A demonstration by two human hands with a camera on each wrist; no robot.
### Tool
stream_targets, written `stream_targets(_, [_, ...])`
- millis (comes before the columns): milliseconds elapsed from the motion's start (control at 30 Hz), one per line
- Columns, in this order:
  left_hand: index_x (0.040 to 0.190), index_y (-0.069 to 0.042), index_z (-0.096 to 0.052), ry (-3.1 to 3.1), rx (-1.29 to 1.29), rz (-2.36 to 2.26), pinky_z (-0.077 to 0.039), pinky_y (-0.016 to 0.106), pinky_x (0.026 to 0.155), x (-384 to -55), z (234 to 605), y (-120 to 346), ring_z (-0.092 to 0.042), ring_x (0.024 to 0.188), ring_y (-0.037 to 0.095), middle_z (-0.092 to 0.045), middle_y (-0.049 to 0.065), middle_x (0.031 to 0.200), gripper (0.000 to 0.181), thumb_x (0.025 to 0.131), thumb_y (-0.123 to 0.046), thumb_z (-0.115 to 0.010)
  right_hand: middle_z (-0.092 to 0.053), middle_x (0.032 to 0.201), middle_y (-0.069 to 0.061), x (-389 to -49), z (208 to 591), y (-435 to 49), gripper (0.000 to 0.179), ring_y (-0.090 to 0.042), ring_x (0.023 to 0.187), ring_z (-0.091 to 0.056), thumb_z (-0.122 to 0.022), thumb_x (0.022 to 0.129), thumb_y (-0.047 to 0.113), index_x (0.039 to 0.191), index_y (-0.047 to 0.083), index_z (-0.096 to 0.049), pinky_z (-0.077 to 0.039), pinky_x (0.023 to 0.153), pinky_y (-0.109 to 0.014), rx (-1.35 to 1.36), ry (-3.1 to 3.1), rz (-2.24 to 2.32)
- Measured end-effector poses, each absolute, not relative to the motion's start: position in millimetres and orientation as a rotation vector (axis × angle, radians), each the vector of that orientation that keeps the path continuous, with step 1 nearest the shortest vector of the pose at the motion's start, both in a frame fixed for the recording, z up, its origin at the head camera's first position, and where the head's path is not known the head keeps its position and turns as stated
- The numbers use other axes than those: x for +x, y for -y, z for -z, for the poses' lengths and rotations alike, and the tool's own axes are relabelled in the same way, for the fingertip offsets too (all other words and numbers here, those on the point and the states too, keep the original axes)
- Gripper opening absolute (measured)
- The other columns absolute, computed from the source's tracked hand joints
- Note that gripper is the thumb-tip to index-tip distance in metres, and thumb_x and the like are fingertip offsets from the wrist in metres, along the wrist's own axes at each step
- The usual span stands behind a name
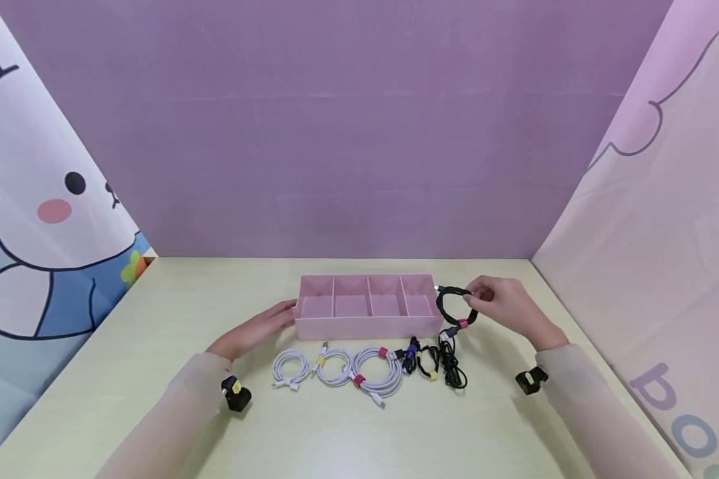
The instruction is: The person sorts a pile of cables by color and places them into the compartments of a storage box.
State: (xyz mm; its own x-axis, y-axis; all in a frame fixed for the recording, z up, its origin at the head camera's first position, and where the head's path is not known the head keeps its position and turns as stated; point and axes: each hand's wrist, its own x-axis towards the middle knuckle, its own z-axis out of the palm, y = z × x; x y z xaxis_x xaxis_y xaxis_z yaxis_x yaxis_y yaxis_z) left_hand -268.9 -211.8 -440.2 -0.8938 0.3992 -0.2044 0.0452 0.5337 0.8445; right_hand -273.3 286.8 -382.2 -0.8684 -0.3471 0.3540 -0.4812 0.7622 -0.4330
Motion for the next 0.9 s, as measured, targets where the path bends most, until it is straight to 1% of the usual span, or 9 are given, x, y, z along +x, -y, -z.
stream_targets(233, [0.161,-0.017,-0.02,-2.398,0.365,-1.317,-0.01,0.066,0.116,-268.6,441.2,212.3,-0.017,0.149,0.039,-0.023,0.012,0.164,0.068,0.106,-0.053,-0.036,-0.065,0.074,0.008,-277.8,376.9,-280.2,0.006,-0.01,0.066,-0.06,-0.071,0.09,0.013,0.094,0.008,-0.074,-0.05,0.061,-0.027,0.629,2.702,-0.761])
stream_targets(633, [0.161,-0.016,-0.02,-2.377,0.369,-1.339,-0.011,0.064,0.117,-267.1,439.9,211.8,-0.019,0.149,0.038,-0.024,0.012,0.164,0.068,0.106,-0.053,-0.036,-0.067,0.076,0.007,-282.8,375.9,-276.6,0.01,-0.011,0.07,-0.062,-0.07,0.092,0.016,0.097,0.008,-0.074,-0.052,0.065,-0.032,0.59,2.727,-0.788])
stream_targets(900, [0.161,-0.016,-0.02,-2.375,0.377,-1.331,-0.011,0.063,0.117,-266.9,439.6,213.2,-0.019,0.149,0.038,-0.024,0.012,0.164,0.067,0.107,-0.052,-0.035,-0.068,0.076,0.007,-285.7,376.1,-271.2,0.011,-0.011,0.07,-0.063,-0.07,0.092,0.016,0.096,0.007,-0.075,-0.052,0.065,-0.031,0.59,2.716,-0.811])
